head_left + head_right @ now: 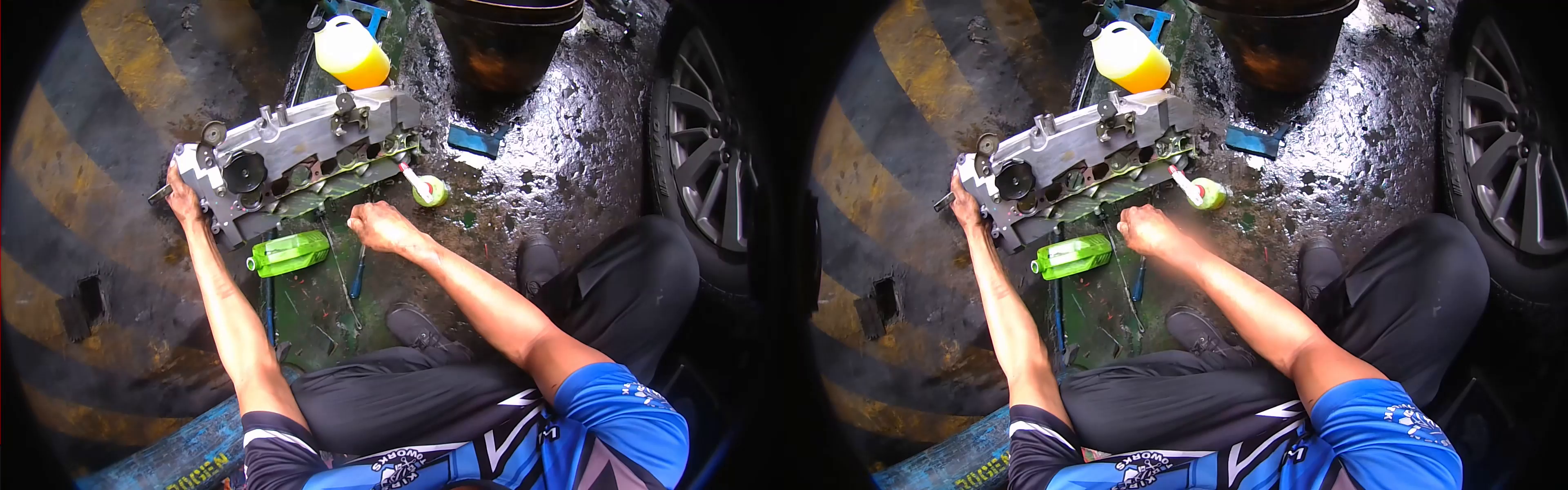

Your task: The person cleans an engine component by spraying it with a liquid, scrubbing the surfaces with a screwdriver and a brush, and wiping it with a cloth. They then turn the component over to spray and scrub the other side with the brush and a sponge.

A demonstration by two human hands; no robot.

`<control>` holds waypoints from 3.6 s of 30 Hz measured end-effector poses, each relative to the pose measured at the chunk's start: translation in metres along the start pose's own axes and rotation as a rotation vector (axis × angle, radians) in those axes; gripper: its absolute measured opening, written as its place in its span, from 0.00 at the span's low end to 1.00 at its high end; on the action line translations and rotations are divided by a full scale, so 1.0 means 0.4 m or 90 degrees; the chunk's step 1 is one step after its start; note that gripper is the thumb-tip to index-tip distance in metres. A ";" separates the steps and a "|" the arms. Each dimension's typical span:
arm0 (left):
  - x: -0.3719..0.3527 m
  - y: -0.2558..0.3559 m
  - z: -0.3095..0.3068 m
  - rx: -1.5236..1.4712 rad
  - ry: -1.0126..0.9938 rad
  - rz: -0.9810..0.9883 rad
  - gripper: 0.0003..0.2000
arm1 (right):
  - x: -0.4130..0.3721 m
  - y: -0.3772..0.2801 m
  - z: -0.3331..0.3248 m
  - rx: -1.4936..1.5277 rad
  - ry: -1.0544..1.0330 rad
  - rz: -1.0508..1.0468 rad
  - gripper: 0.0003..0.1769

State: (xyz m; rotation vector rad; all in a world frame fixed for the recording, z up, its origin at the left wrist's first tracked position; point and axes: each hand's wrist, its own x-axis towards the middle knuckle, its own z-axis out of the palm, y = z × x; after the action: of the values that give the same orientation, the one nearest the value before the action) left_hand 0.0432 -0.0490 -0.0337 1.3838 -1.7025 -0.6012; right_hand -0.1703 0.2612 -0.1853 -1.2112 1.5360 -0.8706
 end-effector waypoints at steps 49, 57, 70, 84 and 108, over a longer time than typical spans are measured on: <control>0.011 -0.031 -0.014 0.056 -0.035 0.128 0.21 | 0.107 0.190 -0.185 -0.038 0.062 0.172 0.31; 0.023 -0.056 -0.022 0.071 -0.032 0.149 0.21 | 0.100 0.200 -0.170 0.275 0.028 0.162 0.23; -0.005 -0.013 0.001 0.006 -0.001 0.115 0.24 | 0.101 0.212 -0.125 0.381 0.053 0.139 0.20; -0.045 0.084 0.023 0.027 0.058 0.010 0.24 | 0.062 0.126 -0.075 -0.075 0.256 0.138 0.28; -0.070 0.130 0.029 -0.021 0.084 -0.142 0.27 | 0.077 0.266 -0.137 0.201 0.224 0.197 0.26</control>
State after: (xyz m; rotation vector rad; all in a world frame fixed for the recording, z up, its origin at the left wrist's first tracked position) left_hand 0.0058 -0.0095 -0.0074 1.5667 -1.4387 -0.6431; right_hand -0.2542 0.2568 -0.2760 -0.5938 1.7252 -1.1049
